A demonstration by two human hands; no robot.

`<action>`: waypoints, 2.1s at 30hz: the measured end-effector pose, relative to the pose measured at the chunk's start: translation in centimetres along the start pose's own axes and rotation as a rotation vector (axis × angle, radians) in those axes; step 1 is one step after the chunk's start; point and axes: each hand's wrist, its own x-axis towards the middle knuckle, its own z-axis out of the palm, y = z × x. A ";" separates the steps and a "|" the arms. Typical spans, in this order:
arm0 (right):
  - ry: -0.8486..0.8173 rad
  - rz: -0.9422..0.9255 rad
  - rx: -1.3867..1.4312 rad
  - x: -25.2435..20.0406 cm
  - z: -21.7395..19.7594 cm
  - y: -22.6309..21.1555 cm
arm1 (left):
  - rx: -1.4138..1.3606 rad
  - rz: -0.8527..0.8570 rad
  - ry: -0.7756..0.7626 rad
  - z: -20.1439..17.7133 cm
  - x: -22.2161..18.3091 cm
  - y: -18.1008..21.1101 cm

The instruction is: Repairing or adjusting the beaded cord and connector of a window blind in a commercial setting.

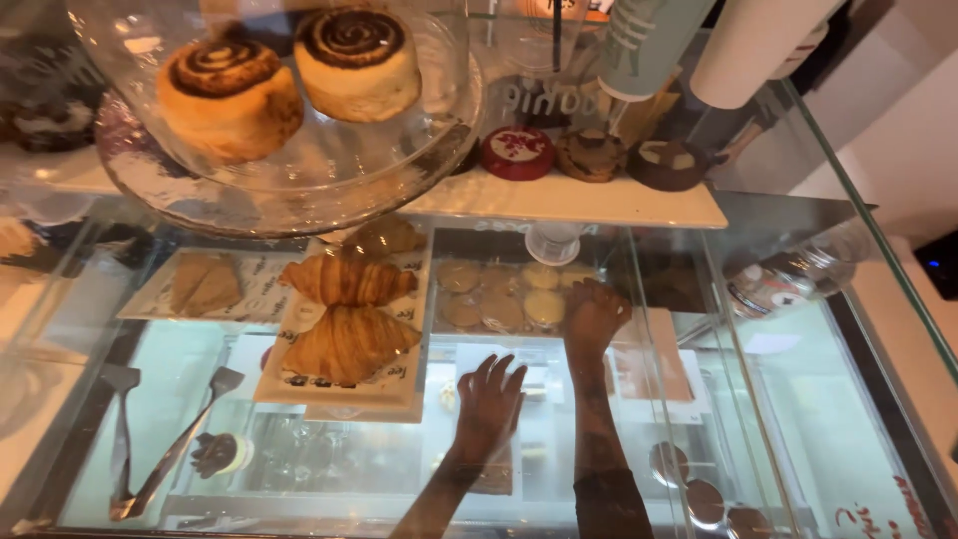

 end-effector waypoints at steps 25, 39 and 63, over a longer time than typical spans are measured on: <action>-0.200 0.102 -0.283 -0.1 5.4 2.0 | -0.226 -0.070 0.120 -2.7 -5.5 0.2; -0.115 0.208 -0.050 0.9 3.5 0.9 | -0.245 -0.139 0.098 -2.7 -7.3 -1.1; -0.201 -0.288 0.374 1.0 4.6 -0.2 | -0.315 -0.173 0.024 -1.2 -8.6 -1.6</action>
